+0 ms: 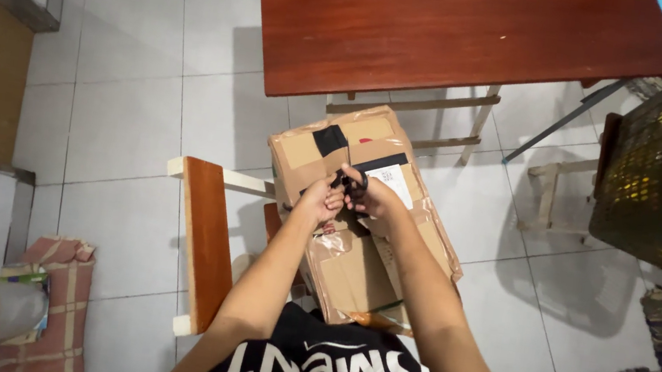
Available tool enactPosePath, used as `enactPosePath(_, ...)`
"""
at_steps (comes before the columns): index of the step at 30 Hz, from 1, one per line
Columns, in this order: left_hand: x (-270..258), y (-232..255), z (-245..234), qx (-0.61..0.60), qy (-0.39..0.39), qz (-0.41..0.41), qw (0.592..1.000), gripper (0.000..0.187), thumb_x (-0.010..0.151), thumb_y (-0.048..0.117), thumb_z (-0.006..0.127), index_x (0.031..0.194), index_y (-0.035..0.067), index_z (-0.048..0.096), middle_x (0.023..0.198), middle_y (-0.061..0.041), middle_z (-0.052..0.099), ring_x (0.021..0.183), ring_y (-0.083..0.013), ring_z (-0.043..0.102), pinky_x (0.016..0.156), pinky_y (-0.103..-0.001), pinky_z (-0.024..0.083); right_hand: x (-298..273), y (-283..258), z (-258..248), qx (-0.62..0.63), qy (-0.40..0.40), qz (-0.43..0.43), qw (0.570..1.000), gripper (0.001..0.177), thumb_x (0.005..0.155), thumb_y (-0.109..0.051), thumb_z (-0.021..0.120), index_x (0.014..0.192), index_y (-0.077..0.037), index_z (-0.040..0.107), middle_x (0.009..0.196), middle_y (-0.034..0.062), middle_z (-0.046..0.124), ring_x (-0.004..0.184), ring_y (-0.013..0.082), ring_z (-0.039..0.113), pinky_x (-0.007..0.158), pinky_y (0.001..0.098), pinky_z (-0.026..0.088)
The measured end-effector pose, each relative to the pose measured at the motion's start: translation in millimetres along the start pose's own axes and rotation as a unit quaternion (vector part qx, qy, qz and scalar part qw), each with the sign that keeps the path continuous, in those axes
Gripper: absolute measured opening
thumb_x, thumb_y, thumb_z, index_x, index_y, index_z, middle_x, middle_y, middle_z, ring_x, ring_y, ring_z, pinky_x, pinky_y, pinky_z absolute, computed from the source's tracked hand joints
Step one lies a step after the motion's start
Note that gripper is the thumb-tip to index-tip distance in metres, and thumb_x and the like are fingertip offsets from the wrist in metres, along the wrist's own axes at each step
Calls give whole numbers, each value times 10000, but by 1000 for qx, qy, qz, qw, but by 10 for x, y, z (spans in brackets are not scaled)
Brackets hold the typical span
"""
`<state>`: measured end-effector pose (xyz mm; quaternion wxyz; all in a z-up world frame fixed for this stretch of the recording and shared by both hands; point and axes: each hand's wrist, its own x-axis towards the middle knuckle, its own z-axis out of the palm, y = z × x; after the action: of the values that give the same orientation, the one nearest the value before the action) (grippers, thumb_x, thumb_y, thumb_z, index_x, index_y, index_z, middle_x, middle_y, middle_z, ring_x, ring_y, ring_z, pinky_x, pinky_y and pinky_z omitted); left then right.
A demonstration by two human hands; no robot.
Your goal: The person uses scissors to cut the tape and cardboard flaps of a sealed package placed on a chair. They open the box to reveal packaged food items inside, then continue to cut and remove the remaining cardboard flaps.
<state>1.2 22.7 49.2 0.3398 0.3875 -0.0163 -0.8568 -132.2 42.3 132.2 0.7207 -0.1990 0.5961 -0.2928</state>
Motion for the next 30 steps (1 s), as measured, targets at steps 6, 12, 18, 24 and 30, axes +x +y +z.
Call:
enactPosePath(6, 183, -28, -176, -40, -31, -33, 998, 458, 1111, 344, 401, 699, 157, 328, 543, 106, 192, 320, -29, 238, 313, -143, 187, 33, -1, -39, -17, -55, 18, 998, 690, 731, -753, 805, 826, -121, 546, 763, 125, 665, 699, 266, 696, 472, 192, 403)
enactPosePath(12, 187, -2, -189, -21, -53, -45, 997, 440, 1109, 357, 391, 716, 161, 361, 547, 117, 197, 322, -22, 259, 319, -143, 209, 119, 82, -78, 3, -39, 16, 999, 675, 744, -751, 803, 805, -130, 545, 694, 142, 657, 628, 282, 690, 463, 220, 415)
enactPosePath(18, 155, -11, -211, -16, -52, -36, 998, 405, 1109, 335, 408, 750, 153, 361, 546, 112, 202, 324, -22, 258, 320, -150, 215, 93, 141, -106, -14, -16, -2, 1000, 691, 761, -771, 780, 827, -105, 608, 599, 82, 616, 500, 194, 645, 375, 165, 357)
enactPosePath(24, 178, -55, -200, 6, -44, -29, 999, 434, 1104, 356, 412, 715, 175, 348, 533, 107, 175, 318, -39, 225, 313, -154, 204, 213, 258, -203, -43, -20, -40, 998, 714, 808, -760, 748, 910, -60, 651, 532, 50, 540, 420, 139, 567, 355, 146, 291)
enactPosePath(30, 154, -46, -166, 31, -32, -18, 999, 446, 1104, 360, 407, 703, 173, 347, 533, 109, 177, 328, -41, 232, 318, -148, 201, 152, 239, -220, -78, -3, -58, 995, 669, 826, -704, 766, 900, -45, 679, 506, 67, 531, 390, 154, 546, 358, 172, 259)
